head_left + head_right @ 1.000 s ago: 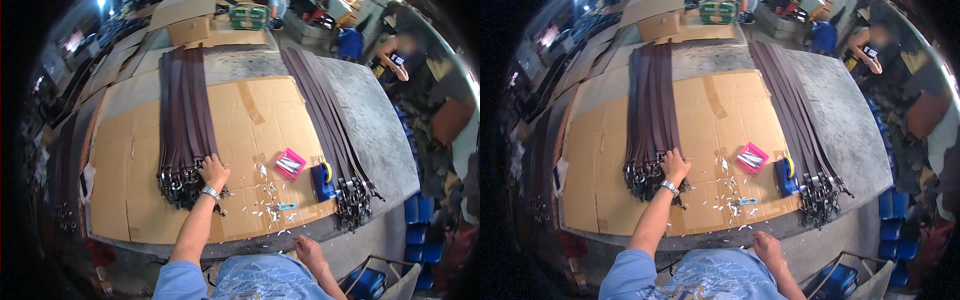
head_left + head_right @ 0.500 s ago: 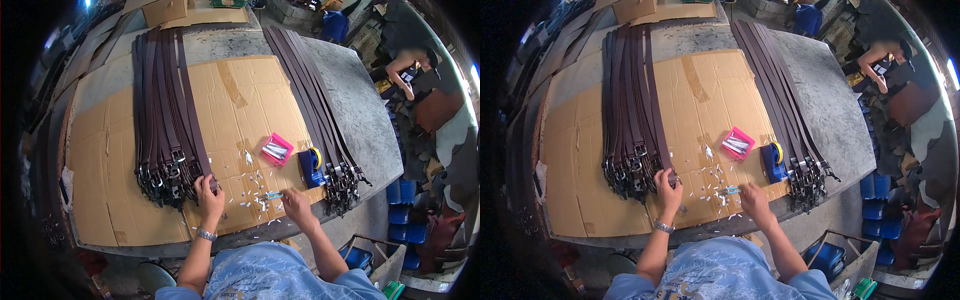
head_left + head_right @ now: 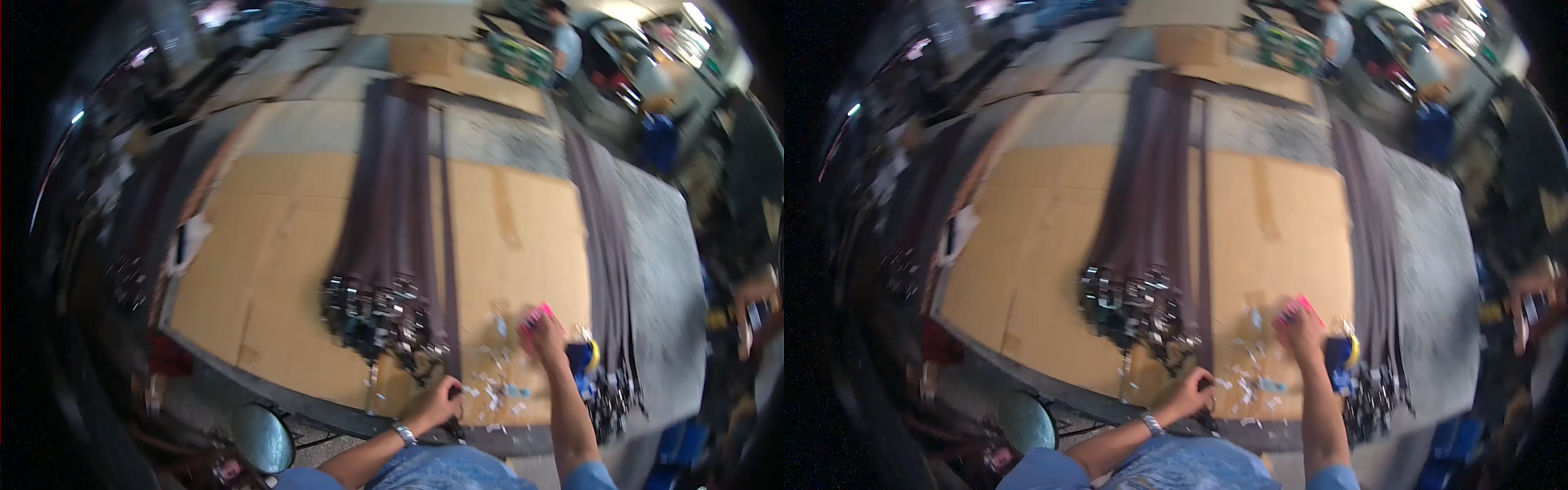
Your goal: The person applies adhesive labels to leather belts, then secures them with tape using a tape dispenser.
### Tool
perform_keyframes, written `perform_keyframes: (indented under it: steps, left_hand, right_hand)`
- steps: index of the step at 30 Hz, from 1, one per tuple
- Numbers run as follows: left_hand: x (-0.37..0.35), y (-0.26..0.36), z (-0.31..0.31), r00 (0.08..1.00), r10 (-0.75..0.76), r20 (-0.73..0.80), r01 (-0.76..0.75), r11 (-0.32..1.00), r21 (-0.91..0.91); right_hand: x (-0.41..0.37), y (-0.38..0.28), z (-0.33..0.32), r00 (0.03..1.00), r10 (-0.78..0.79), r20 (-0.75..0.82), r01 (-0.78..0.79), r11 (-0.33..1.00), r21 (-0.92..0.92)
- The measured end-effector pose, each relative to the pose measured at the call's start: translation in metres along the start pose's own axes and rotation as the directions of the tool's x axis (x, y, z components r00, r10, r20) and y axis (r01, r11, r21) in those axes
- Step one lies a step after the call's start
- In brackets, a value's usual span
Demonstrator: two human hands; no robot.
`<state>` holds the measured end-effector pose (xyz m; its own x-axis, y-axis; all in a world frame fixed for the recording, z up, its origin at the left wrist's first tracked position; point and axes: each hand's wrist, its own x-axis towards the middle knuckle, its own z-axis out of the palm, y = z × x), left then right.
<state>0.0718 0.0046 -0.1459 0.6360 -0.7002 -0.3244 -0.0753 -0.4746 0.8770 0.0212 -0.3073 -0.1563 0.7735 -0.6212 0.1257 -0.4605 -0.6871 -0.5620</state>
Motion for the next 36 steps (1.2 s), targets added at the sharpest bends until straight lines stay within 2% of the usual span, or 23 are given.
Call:
perform_keyframes:
  steps: [2, 3, 4, 5, 6, 7, 9, 13, 15, 18, 19, 20, 21, 24, 28, 30, 32, 33, 34, 36]
  left_hand:
    - [0.014, -0.016, 0.003, 0.988, 0.118, -0.097, -0.115, 0.993, 0.031]
    - [0.024, -0.023, 0.000, 0.981, 0.109, -0.158, -0.111, 0.994, -0.005]
    - [0.032, -0.030, -0.003, 0.974, 0.103, -0.204, -0.114, 0.993, -0.044]
    - [0.038, -0.034, -0.004, 0.976, 0.028, -0.214, -0.059, 0.988, -0.141]
    - [0.040, -0.036, -0.007, 0.969, 0.022, -0.244, -0.060, 0.987, -0.148]
    - [0.041, -0.036, -0.008, 0.977, 0.019, -0.210, -0.053, 0.986, -0.157]
    - [0.039, -0.035, -0.011, 0.988, 0.023, -0.155, -0.048, 0.987, -0.156]
    - [0.031, -0.042, -0.007, 0.993, -0.011, -0.117, -0.015, 0.975, -0.223]
    - [0.029, -0.056, 0.006, 0.999, 0.047, -0.017, -0.050, 0.890, -0.454]
    - [0.007, -0.030, 0.000, 0.997, 0.046, 0.064, -0.006, 0.851, -0.526]
    - [0.000, -0.022, 0.001, 0.997, 0.051, 0.052, -0.008, 0.785, -0.619]
    - [-0.003, -0.021, 0.003, 0.997, 0.050, 0.057, -0.004, 0.782, -0.623]
    - [-0.005, -0.021, 0.004, 0.994, 0.080, 0.068, -0.021, 0.782, -0.622]
    - [-0.012, -0.012, 0.001, 0.990, 0.093, 0.102, -0.012, 0.792, -0.611]
    - [-0.025, 0.004, -0.011, 0.985, 0.045, 0.165, 0.065, 0.796, -0.602]
    - [-0.028, 0.001, -0.009, 0.977, 0.036, 0.209, 0.105, 0.775, -0.623]
    - [-0.032, 0.005, -0.012, 0.973, 0.027, 0.228, 0.128, 0.759, -0.638]
    - [-0.030, 0.004, -0.011, 0.976, 0.025, 0.215, 0.124, 0.748, -0.652]
    - [-0.027, 0.003, -0.009, 0.980, 0.024, 0.200, 0.118, 0.736, -0.667]
    - [-0.020, 0.003, -0.002, 0.981, 0.056, 0.187, 0.085, 0.737, -0.670]
  right_hand:
    - [0.006, 0.024, 0.014, 0.984, 0.140, 0.109, -0.166, 0.947, 0.276]
    - [0.007, 0.032, 0.018, 0.977, 0.164, 0.136, -0.199, 0.931, 0.305]
    - [0.004, 0.023, 0.004, 0.990, 0.114, 0.081, -0.111, 0.993, -0.035]
    - [0.002, 0.013, -0.005, 0.989, 0.116, 0.090, -0.114, 0.993, -0.022]
    - [0.001, 0.008, -0.010, 0.987, 0.129, 0.092, -0.127, 0.992, -0.017]
    - [0.002, 0.013, -0.010, 0.989, 0.108, 0.098, -0.107, 0.994, -0.018]
    - [0.004, 0.025, -0.013, 0.999, -0.003, 0.033, 0.010, 0.979, -0.202]
    - [0.005, 0.015, -0.026, 0.997, 0.069, 0.024, -0.061, 0.967, -0.247]
    - [0.004, 0.006, -0.032, 0.998, 0.055, 0.009, -0.051, 0.971, -0.235]
    - [0.003, 0.018, -0.035, 0.995, 0.096, 0.021, -0.086, 0.952, -0.293]
    - [0.002, 0.017, -0.037, 0.999, 0.039, 0.001, -0.037, 0.957, -0.286]
    - [0.001, 0.016, -0.040, 1.000, -0.019, -0.021, 0.012, 0.960, -0.279]
    - [0.001, 0.015, -0.044, 0.997, 0.074, 0.037, -0.060, 0.956, -0.286]
    - [-0.002, -0.010, -0.056, 0.993, 0.116, 0.025, -0.098, 0.923, -0.373]
    - [-0.001, -0.003, -0.057, 0.999, 0.010, -0.032, -0.022, 0.916, -0.401]
    - [-0.002, -0.010, -0.061, 0.997, 0.076, -0.031, -0.082, 0.925, -0.371]
    - [-0.006, -0.008, -0.061, 0.995, -0.009, -0.097, -0.017, 0.964, -0.266]
    - [-0.011, -0.008, -0.060, 0.987, -0.057, -0.148, 0.047, 0.996, -0.072]
    - [-0.019, -0.006, -0.057, 0.987, -0.056, -0.149, 0.045, 0.996, -0.076]
    - [-0.038, -0.004, -0.046, 0.999, 0.019, -0.047, -0.005, 0.960, 0.279]
